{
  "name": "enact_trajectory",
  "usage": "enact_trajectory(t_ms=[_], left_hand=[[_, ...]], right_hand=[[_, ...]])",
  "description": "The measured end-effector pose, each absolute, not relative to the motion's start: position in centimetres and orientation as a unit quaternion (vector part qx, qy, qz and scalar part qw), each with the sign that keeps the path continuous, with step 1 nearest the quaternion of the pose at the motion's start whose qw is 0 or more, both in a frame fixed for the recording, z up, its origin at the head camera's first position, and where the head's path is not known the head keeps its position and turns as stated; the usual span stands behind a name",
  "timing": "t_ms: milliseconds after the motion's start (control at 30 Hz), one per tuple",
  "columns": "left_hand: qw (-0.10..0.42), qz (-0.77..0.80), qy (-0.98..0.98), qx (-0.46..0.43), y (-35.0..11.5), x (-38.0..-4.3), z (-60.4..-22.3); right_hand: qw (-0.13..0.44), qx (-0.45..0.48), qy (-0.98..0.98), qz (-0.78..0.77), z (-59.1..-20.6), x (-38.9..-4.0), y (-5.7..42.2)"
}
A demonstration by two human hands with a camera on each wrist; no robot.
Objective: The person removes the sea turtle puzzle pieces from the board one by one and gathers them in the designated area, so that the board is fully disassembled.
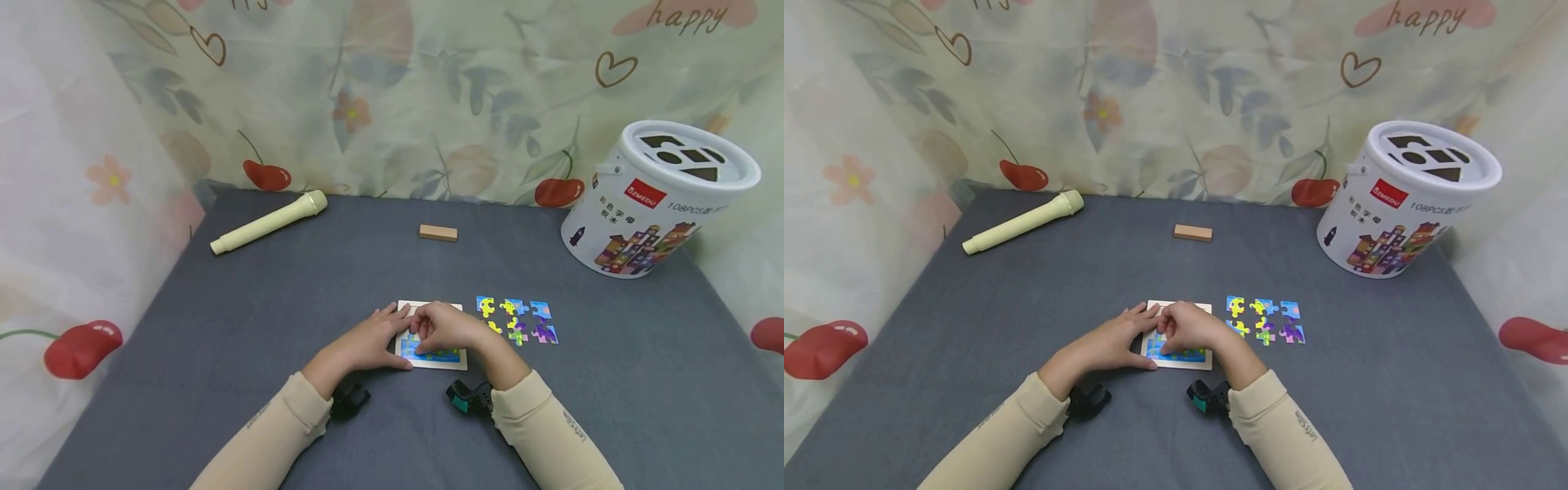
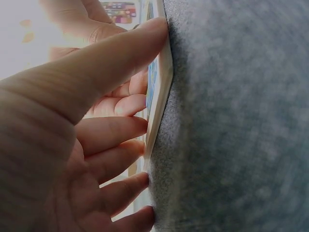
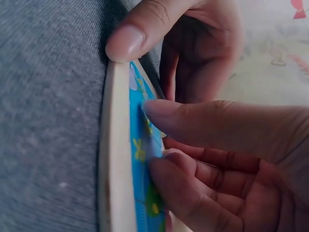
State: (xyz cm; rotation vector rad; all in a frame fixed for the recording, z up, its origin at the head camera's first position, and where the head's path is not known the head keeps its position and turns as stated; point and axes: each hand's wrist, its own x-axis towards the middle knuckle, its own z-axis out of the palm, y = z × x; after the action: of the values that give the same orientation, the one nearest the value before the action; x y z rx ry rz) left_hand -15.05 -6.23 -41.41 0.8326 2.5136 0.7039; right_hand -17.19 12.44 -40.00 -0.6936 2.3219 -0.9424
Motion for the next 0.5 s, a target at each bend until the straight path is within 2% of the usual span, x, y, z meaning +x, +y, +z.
enact_trajectory(t_ms=[233, 500], left_hand=[[0.198, 0.250, 0.899, 0.300, -6.14, -15.11, -41.46], [0.200, 0.251, 0.899, 0.299, -6.12, -15.07, -41.42]], right_hand=[[0.262, -0.248, 0.863, -0.354, -40.22, -17.00, 12.43], [0.285, -0.242, 0.849, -0.373, -40.37, -17.17, 12.58]])
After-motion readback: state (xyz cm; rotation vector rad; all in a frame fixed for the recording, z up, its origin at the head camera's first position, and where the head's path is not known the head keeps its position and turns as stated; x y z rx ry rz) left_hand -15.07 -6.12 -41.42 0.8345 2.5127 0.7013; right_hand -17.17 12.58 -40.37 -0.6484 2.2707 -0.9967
